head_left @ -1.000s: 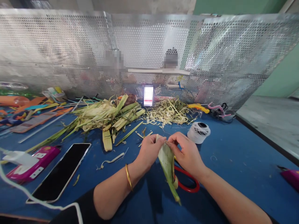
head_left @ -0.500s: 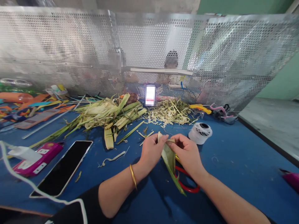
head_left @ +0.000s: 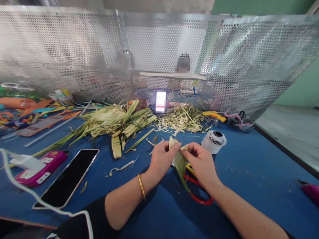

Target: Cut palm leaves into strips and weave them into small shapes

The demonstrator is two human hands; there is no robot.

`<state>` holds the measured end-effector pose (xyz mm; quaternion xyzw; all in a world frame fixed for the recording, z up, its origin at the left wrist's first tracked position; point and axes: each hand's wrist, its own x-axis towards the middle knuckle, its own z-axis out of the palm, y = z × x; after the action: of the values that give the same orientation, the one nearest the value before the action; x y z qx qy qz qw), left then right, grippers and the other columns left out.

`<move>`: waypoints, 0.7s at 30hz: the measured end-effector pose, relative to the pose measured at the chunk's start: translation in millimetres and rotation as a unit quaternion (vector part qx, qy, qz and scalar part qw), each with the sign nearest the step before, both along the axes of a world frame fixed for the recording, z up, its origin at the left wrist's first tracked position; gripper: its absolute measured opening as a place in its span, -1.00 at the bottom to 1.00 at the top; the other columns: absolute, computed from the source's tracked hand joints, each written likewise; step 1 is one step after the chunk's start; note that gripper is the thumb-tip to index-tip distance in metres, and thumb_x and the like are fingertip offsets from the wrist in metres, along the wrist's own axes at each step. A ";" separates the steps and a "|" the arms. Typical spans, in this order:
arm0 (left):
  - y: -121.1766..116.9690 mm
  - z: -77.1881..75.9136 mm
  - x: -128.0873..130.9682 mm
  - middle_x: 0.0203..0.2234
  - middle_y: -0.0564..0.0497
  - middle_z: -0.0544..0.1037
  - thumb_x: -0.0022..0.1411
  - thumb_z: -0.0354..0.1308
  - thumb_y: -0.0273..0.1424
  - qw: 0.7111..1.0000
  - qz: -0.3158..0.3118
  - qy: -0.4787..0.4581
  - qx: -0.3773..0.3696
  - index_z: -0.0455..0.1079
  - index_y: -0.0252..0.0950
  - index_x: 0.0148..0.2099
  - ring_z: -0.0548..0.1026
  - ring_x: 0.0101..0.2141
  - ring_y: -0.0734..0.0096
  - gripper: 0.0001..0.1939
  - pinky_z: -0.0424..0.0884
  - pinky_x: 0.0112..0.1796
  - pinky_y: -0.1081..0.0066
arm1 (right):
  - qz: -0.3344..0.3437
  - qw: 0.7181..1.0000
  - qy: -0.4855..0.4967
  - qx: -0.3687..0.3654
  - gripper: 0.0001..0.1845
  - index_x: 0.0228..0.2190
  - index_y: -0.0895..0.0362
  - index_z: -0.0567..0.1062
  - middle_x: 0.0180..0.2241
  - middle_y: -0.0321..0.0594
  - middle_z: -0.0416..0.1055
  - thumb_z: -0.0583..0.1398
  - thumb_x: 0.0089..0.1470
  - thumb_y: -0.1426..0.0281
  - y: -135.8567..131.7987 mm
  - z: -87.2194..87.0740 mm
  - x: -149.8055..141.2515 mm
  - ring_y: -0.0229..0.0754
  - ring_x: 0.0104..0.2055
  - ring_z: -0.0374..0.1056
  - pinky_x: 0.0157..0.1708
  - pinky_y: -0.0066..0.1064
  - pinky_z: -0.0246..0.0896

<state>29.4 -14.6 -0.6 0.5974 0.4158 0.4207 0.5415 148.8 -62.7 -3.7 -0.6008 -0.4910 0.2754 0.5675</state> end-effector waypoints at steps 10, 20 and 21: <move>-0.8 -12.9 4.2 -0.65 0.16 0.20 0.07 0.08 -0.08 0.999 0.008 -0.020 -0.031 0.20 -0.29 -0.51 0.14 -0.58 0.56 -0.62 0.08 -0.57 0.53 | 0.013 0.997 -0.069 0.023 -0.84 -0.52 0.12 0.44 -0.56 -0.33 0.34 0.19 -0.02 0.29 -0.4 -1.0 1.1 -0.26 -0.50 0.20 -0.49 -0.45 0.14; 3.8 -10.8 -0.5 -0.63 0.13 0.25 0.12 0.01 -0.09 0.991 0.059 0.093 0.081 0.26 -0.29 -0.50 0.18 -0.54 0.51 -0.63 0.09 -0.54 0.52 | 0.038 0.996 -0.064 -0.044 -0.83 -0.54 0.13 0.40 -0.60 -0.34 0.31 0.21 -0.06 0.29 -1.9 -1.5 -2.7 -0.28 -0.54 0.16 -0.54 -0.46 0.11; 3.0 -10.6 -0.1 -0.63 0.13 0.25 0.12 0.01 -0.10 0.991 0.053 0.091 0.082 0.26 -0.29 -0.50 0.18 -0.55 0.52 -0.64 0.09 -0.54 0.51 | 0.030 0.997 -0.069 -0.037 -0.81 -0.55 0.13 0.39 -0.61 -0.35 0.29 0.20 -0.04 0.28 -2.2 -1.1 -2.7 -0.28 -0.55 0.15 -0.55 -0.46 0.10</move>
<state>29.3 -11.6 -11.1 0.6524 0.4585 0.4254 0.4279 146.1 -64.8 -4.8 -0.6243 -0.5357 0.2684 0.5012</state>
